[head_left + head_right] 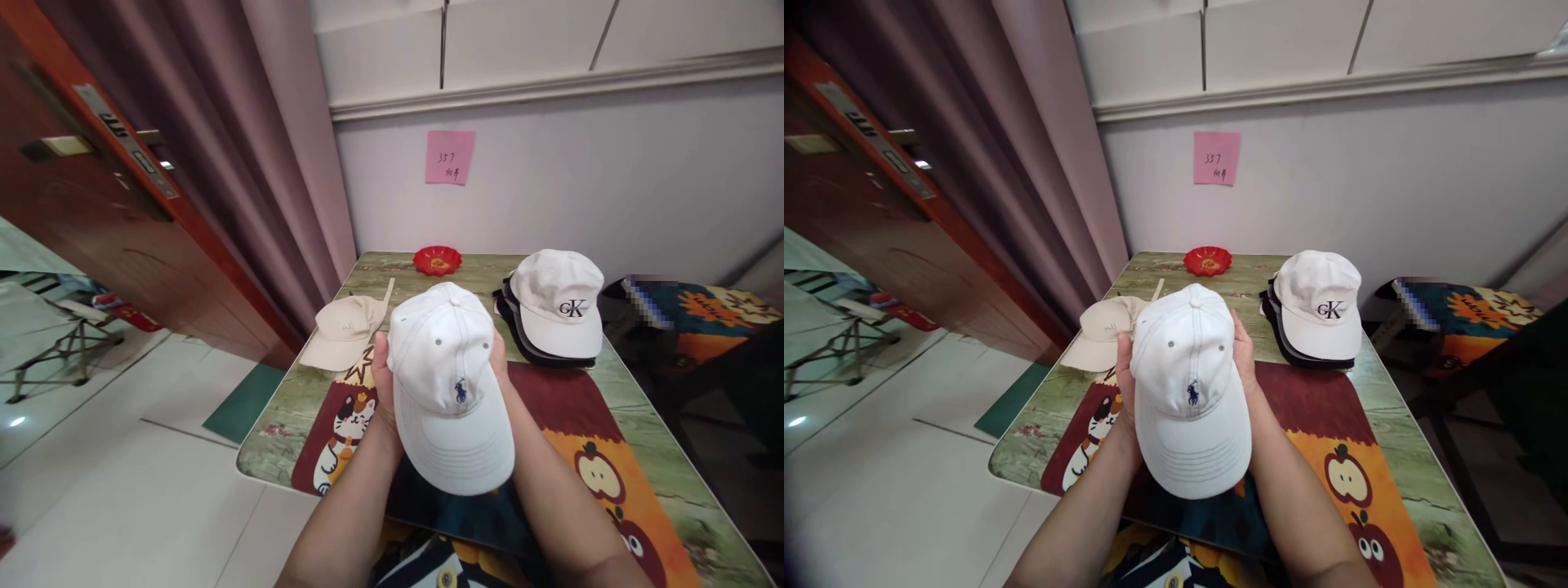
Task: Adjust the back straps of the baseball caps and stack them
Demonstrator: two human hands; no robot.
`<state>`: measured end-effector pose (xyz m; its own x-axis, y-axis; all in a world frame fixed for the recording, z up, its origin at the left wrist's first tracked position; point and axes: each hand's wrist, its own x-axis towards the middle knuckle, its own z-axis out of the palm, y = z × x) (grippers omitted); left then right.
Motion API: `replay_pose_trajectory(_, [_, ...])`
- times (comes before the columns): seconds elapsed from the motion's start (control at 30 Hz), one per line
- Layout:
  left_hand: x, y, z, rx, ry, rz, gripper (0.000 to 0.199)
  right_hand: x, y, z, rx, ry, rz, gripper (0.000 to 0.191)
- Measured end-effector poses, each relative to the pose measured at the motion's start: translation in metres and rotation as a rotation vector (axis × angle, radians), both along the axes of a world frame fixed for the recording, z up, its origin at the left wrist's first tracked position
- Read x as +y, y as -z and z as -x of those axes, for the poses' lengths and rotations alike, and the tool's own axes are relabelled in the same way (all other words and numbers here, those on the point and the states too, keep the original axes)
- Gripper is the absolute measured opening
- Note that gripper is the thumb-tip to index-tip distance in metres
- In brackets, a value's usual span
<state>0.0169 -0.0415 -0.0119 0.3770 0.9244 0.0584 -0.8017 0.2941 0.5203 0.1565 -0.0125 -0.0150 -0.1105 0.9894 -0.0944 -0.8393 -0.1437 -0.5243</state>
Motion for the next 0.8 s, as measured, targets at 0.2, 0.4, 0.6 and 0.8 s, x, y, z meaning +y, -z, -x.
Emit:
replay_pose_trajectory(0.2, [0.021,-0.017,0.015,-0.045,-0.156,0.001,0.072,-0.060,0.024,0.005,0.116,-0.277,0.096,0.064])
replay_pose_trajectory(0.4, [0.034,-0.011,0.006,-0.046,-0.142,0.019,0.073,-0.107,0.035,0.011,0.216,0.014,0.243,0.042])
replay_pose_trajectory(0.6, [0.027,0.039,-0.001,0.490,0.092,-0.055,0.072,-0.073,-0.012,-0.047,0.118,0.269,0.175,0.052])
replay_pose_trajectory(0.8, [0.016,0.095,0.023,1.192,-0.065,-0.494,0.037,-0.023,-0.071,-0.141,-0.004,0.568,-0.120,0.040])
